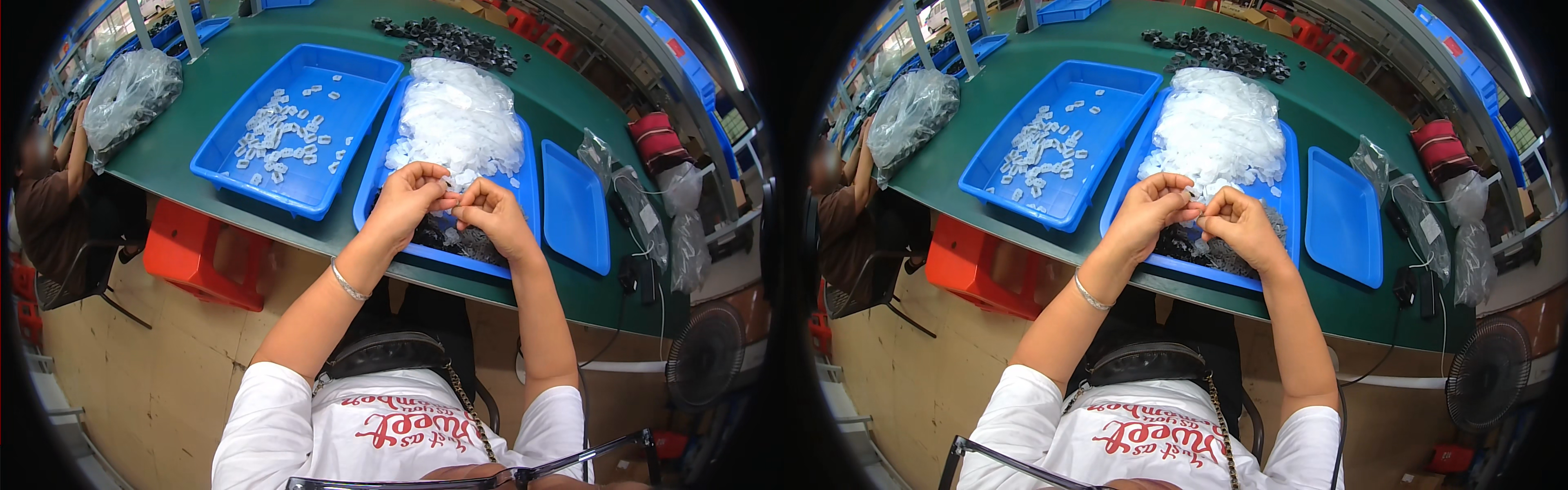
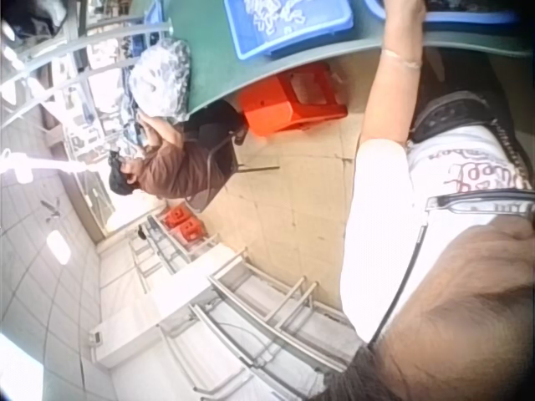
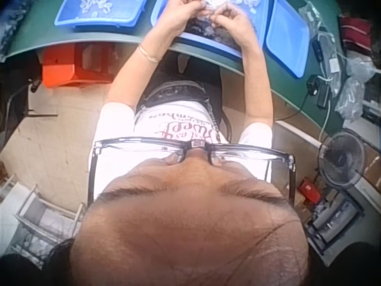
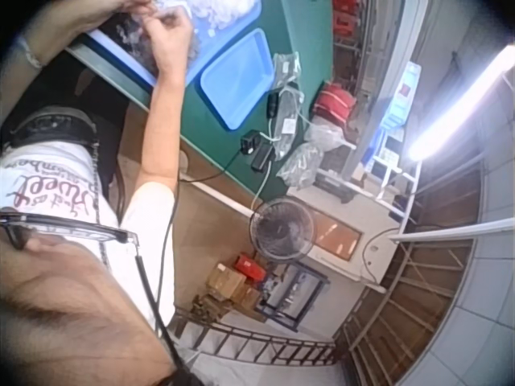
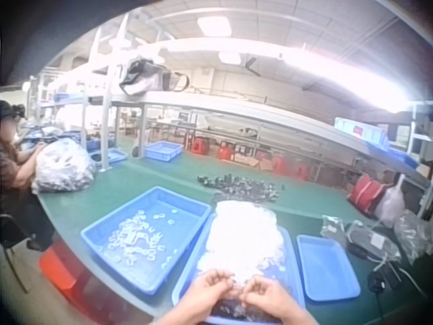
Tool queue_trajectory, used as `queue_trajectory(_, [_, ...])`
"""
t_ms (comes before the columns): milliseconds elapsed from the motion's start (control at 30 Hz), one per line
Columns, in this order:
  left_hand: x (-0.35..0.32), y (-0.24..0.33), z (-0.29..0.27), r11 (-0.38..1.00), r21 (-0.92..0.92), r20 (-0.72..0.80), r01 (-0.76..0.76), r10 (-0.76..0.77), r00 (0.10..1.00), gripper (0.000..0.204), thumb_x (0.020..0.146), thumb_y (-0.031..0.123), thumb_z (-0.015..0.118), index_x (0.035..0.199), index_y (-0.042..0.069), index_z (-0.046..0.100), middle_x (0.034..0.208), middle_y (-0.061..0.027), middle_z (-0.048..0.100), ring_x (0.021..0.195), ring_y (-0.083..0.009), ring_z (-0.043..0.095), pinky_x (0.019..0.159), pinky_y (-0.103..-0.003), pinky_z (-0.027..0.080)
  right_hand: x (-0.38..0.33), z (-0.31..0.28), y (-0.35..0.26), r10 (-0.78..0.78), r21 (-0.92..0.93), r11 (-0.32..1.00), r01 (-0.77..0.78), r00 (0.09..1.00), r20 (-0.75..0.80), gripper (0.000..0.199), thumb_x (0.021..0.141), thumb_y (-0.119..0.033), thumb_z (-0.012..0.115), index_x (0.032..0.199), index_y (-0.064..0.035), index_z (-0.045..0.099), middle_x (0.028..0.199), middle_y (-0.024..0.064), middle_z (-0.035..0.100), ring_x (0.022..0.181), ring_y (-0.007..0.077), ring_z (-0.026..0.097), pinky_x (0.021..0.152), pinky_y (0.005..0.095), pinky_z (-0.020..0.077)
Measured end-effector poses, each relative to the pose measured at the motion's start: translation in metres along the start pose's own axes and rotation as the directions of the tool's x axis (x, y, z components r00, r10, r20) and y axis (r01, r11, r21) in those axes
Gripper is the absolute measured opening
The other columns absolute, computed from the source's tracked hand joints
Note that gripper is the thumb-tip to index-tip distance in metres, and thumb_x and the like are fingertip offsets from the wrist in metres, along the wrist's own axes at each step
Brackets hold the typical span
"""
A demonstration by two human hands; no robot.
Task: The person assembles small plastic components by hand, picking small clips and white plastic pieces from the trays on the table and fitting them together.
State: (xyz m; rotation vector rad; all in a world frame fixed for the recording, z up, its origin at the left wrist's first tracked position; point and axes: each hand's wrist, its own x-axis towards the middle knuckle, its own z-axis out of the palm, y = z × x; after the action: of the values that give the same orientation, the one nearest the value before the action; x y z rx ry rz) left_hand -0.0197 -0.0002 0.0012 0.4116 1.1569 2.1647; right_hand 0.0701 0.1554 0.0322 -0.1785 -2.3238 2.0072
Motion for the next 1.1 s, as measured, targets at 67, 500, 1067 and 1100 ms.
queue_trajectory(67, [0.0,0.001,0.001,1.0,-0.001,-0.003,0.005,-0.005,1.0,0.02,0.091,0.002,0.055,0.11,-0.005,0.054,0.094,-0.0115,0.062,0.085,-0.018,0.067,0.078,-0.025,0.056,0.0,-0.001,0.003,-0.022,0.031,0.999,0.022,1.0,0.011,0.01,0.082,-0.002,0.067,0.082,-0.0012,0.058,0.078,0.005,0.063,0.07,0.0104,0.063,0.065,0.0233,0.0508])
queue_trajectory(500, [-0.007,0.003,0.005,0.996,0.06,-0.037,-0.059,0.061,0.997,0.02,0.089,0.004,0.06,0.107,-0.002,0.057,0.091,-0.0077,0.064,0.084,-0.0141,0.066,0.075,-0.024,0.054,-0.004,0.008,-0.005,-0.127,0.072,0.988,0.135,0.986,-0.106,0.012,0.088,-0.005,0.067,0.095,0.001,0.06,0.086,0.0065,0.065,0.075,0.0115,0.065,0.068,0.0216,0.0527])
queue_trajectory(1067, [-0.008,-0.003,0.007,0.951,0.251,0.055,-0.179,0.171,0.984,0.021,0.087,0.001,0.063,0.107,-0.002,0.064,0.09,-0.0038,0.065,0.083,-0.009,0.061,0.076,-0.022,0.05,-0.001,0.001,0.004,-0.18,0.091,0.976,0.196,0.972,-0.153,0.015,0.088,-0.003,0.067,0.097,0.0007,0.056,0.084,0.0075,0.064,0.073,0.0125,0.065,0.066,0.0227,0.0534])
queue_trajectory(1100, [-0.009,-0.002,0.008,0.935,0.299,0.062,-0.192,0.181,0.981,0.021,0.087,0.001,0.063,0.108,-0.001,0.065,0.09,-0.0032,0.065,0.083,-0.0084,0.061,0.075,-0.021,0.049,-0.002,0.001,0.004,-0.174,0.094,0.977,0.189,0.973,-0.151,0.015,0.088,-0.003,0.067,0.098,0.001,0.056,0.084,0.0074,0.064,0.072,0.0126,0.065,0.066,0.0226,0.0535])
